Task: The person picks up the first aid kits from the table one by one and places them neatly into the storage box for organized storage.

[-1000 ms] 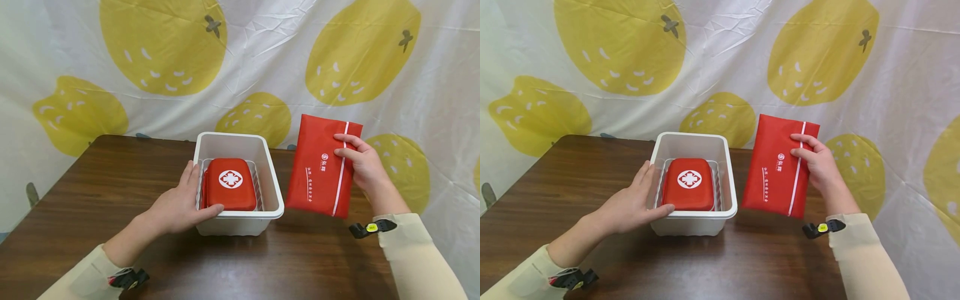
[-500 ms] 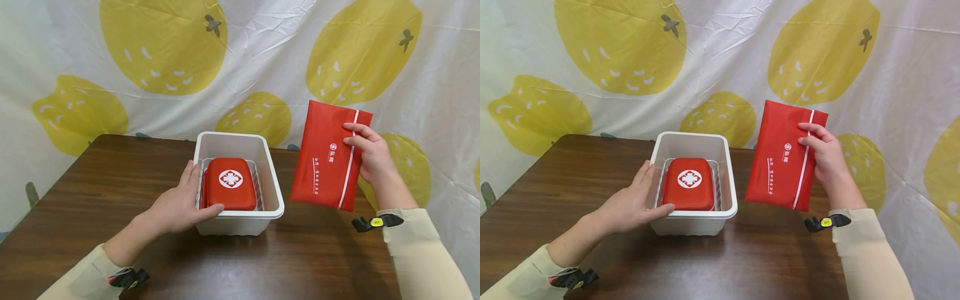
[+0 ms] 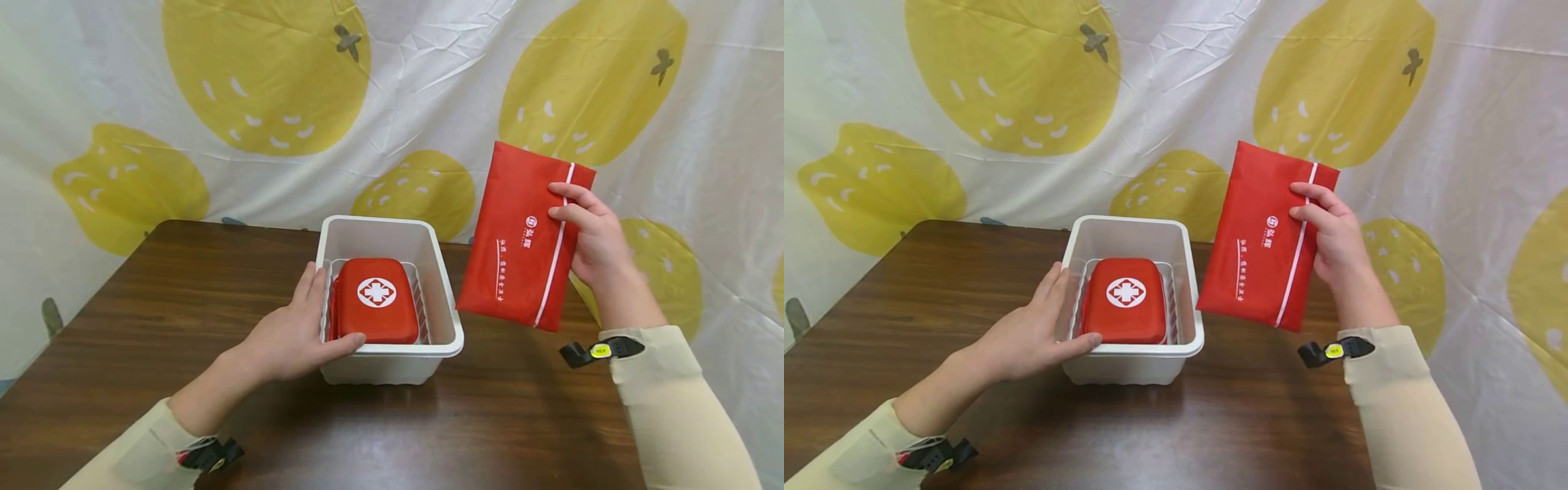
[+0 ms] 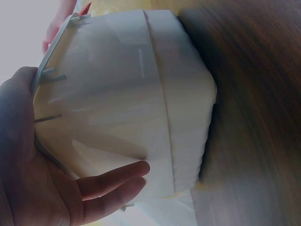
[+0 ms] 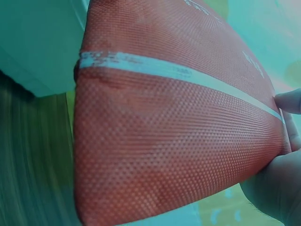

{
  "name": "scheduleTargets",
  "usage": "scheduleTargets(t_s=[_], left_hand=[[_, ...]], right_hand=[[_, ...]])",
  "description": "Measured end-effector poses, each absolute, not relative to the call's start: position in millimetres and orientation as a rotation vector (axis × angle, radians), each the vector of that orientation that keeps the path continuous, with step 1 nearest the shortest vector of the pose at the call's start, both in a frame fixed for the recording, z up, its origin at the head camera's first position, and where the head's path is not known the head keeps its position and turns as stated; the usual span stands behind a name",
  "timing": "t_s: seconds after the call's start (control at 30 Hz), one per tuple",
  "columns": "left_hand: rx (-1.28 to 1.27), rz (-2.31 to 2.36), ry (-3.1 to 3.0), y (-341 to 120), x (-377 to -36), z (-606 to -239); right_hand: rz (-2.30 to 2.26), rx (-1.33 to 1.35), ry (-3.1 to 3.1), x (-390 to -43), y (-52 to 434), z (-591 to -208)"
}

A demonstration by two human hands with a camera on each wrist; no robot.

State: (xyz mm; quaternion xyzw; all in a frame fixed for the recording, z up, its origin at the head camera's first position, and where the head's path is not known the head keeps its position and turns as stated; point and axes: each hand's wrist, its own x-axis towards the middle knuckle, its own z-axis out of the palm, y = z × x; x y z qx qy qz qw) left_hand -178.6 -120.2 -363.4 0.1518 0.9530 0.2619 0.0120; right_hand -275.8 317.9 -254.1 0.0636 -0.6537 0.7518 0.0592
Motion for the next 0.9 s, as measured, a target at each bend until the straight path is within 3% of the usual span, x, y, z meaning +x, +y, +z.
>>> scheduleTargets(t_s=[0.9], left_hand=[[0.481,0.818,2.966,-119.2,-175.5,-362.3]], right_hand=[[2.329,0.394,-2.017,-295.1,216.5,-235.1]])
